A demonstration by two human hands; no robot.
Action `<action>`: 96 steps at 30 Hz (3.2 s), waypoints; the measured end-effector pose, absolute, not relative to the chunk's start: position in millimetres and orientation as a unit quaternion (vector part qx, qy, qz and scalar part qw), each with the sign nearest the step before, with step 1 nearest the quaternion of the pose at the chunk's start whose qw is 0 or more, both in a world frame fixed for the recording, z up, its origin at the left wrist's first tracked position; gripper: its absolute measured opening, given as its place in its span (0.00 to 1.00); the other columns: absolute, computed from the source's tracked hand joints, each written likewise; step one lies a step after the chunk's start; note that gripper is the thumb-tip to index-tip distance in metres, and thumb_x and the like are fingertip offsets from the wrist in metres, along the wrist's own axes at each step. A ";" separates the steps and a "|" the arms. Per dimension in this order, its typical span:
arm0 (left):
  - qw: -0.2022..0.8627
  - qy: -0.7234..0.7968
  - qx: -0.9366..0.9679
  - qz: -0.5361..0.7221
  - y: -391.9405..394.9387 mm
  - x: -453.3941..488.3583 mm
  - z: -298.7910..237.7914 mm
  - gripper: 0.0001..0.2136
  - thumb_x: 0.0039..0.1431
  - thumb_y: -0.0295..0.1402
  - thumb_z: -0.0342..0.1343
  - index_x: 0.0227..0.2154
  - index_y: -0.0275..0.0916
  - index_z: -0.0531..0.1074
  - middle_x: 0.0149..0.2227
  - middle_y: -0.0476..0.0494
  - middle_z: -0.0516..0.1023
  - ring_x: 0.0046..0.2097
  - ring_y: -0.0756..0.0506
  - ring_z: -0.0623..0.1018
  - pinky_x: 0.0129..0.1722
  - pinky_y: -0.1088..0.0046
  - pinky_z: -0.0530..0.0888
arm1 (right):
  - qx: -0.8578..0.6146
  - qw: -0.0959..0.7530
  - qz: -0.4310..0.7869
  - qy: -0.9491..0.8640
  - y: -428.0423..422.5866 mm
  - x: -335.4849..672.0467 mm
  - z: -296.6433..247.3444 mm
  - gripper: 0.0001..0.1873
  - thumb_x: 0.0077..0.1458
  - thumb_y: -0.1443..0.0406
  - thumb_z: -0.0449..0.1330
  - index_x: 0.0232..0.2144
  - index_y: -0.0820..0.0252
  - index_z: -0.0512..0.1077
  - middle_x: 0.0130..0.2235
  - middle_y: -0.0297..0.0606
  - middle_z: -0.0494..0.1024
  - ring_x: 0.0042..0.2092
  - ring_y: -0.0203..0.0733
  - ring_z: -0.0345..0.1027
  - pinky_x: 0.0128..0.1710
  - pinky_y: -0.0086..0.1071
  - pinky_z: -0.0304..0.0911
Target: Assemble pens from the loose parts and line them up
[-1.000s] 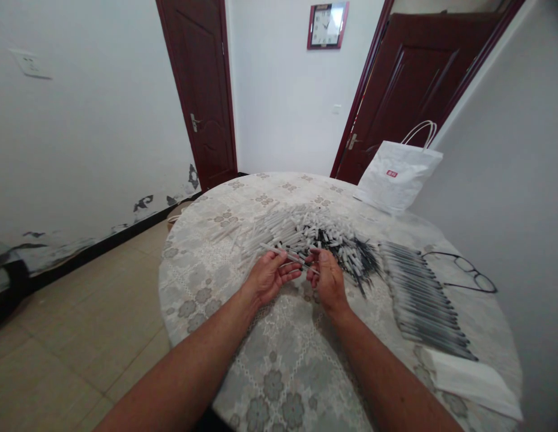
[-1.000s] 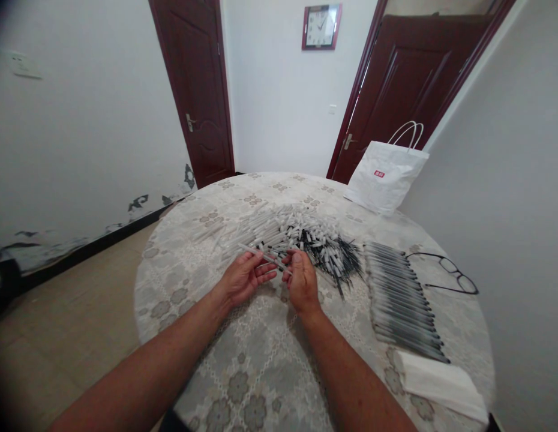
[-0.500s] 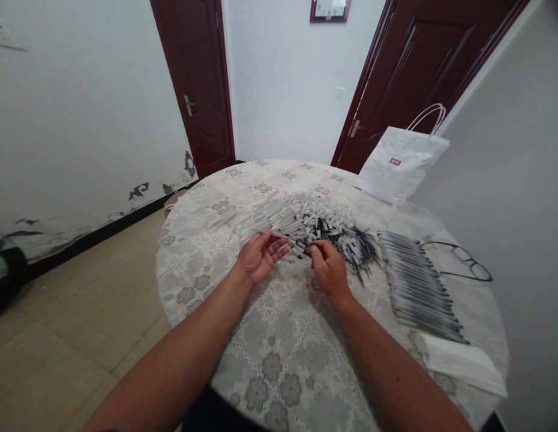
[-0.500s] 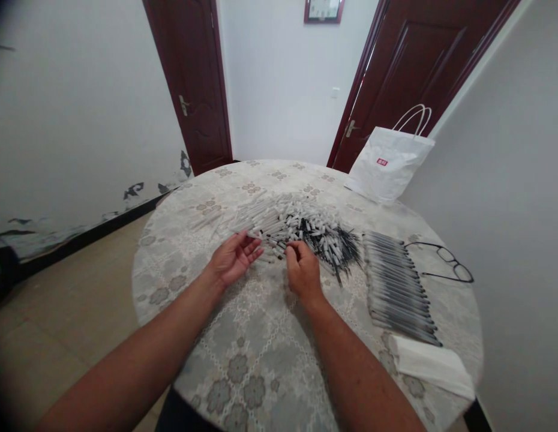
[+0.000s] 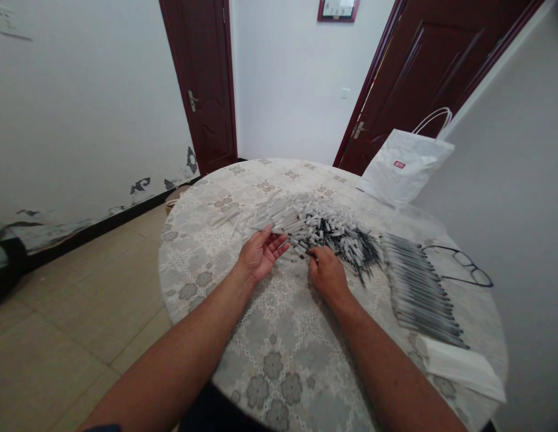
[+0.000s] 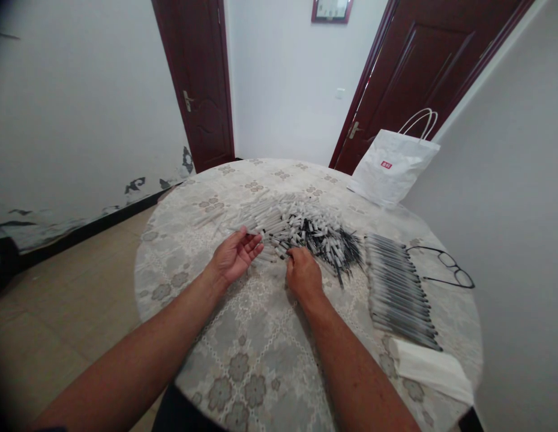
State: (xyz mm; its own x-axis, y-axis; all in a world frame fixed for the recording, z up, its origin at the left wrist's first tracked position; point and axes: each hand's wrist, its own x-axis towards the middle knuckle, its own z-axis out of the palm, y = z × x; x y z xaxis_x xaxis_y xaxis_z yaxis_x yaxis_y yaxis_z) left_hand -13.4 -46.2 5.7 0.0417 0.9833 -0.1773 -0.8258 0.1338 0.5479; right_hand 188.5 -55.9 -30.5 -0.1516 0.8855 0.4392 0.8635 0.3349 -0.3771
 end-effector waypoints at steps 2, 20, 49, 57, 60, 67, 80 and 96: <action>0.705 0.262 0.155 0.640 -46.2 -13.1 5.6 0.07 0.58 0.31 0.63 0.32 0.36 0.69 0.30 0.44 0.80 0.35 0.45 0.83 0.40 0.64 0.81 | -0.568 0.289 0.021 -0.770 -55.1 189.5 -30.6 0.14 0.61 0.71 0.52 0.44 0.61 0.76 0.42 0.45 0.76 0.45 0.44 0.69 0.47 0.33 0.62; 0.678 0.334 0.295 0.585 -51.2 -1.2 -2.9 0.16 0.53 0.39 0.68 0.36 0.36 0.68 0.38 0.39 0.81 0.37 0.43 0.83 0.33 0.68 0.81 | -0.645 0.085 -0.017 -0.759 -61.8 170.1 -22.0 0.11 0.67 0.64 0.50 0.43 0.60 0.71 0.43 0.44 0.72 0.38 0.42 0.70 0.37 0.31 0.59; 0.687 0.316 0.315 0.574 -54.6 2.2 -0.9 0.13 0.54 0.33 0.67 0.36 0.35 0.69 0.36 0.39 0.81 0.37 0.44 0.83 0.38 0.68 0.80 | -0.468 0.553 0.409 -0.554 -64.2 162.0 -16.0 0.17 0.53 0.54 0.64 0.39 0.60 0.74 0.31 0.35 0.77 0.30 0.38 0.69 0.25 0.29 0.65; 0.674 0.327 0.331 0.574 -56.0 4.2 -2.3 0.12 0.53 0.33 0.68 0.35 0.35 0.71 0.36 0.39 0.82 0.36 0.43 0.83 0.38 0.67 0.81 | -0.483 0.543 0.304 -0.616 -69.2 163.1 -11.8 0.12 0.57 0.58 0.61 0.39 0.59 0.75 0.37 0.38 0.79 0.37 0.41 0.73 0.38 0.33 0.68; 0.675 0.328 0.333 0.571 -56.1 4.2 -2.5 0.12 0.53 0.34 0.68 0.34 0.35 0.71 0.36 0.38 0.82 0.37 0.43 0.83 0.38 0.67 0.81 | -0.491 0.534 0.300 -0.619 -70.0 164.1 -11.0 0.13 0.58 0.57 0.60 0.40 0.59 0.75 0.36 0.38 0.80 0.36 0.41 0.73 0.38 0.33 0.67; 0.679 0.339 0.342 0.554 -56.8 4.5 -2.4 0.12 0.53 0.33 0.67 0.35 0.35 0.71 0.36 0.38 0.82 0.36 0.43 0.83 0.36 0.69 0.80 | -0.519 0.472 0.284 -0.653 -70.0 169.0 -9.0 0.20 0.64 0.52 0.52 0.30 0.59 0.74 0.25 0.33 0.74 0.28 0.38 0.67 0.29 0.29 0.60; 0.681 0.335 0.349 0.550 -57.4 5.0 -3.8 0.12 0.53 0.34 0.68 0.35 0.36 0.71 0.35 0.39 0.82 0.35 0.44 0.83 0.37 0.67 0.80 | -0.513 0.464 0.199 -0.694 -73.2 167.0 -13.5 0.14 0.66 0.57 0.50 0.35 0.57 0.70 0.30 0.35 0.75 0.32 0.39 0.67 0.34 0.30 0.60; 0.690 0.326 0.353 0.541 -55.6 4.1 -9.8 0.14 0.52 0.35 0.68 0.36 0.35 0.71 0.35 0.40 0.82 0.36 0.45 0.82 0.39 0.68 0.80 | -0.512 0.443 0.203 -0.707 -73.4 168.1 -11.6 0.18 0.68 0.57 0.47 0.28 0.57 0.67 0.27 0.33 0.71 0.30 0.39 0.64 0.32 0.30 0.57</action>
State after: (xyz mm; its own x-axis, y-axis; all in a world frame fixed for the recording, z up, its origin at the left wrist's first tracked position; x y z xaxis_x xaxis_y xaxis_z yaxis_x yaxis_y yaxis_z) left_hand 4.1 -55.6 -9.8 0.2023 0.9770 -0.0674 -0.5168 0.1650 0.8400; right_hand 168.1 -73.4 -11.6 -0.0828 0.9045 0.4183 0.5447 0.3926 -0.7410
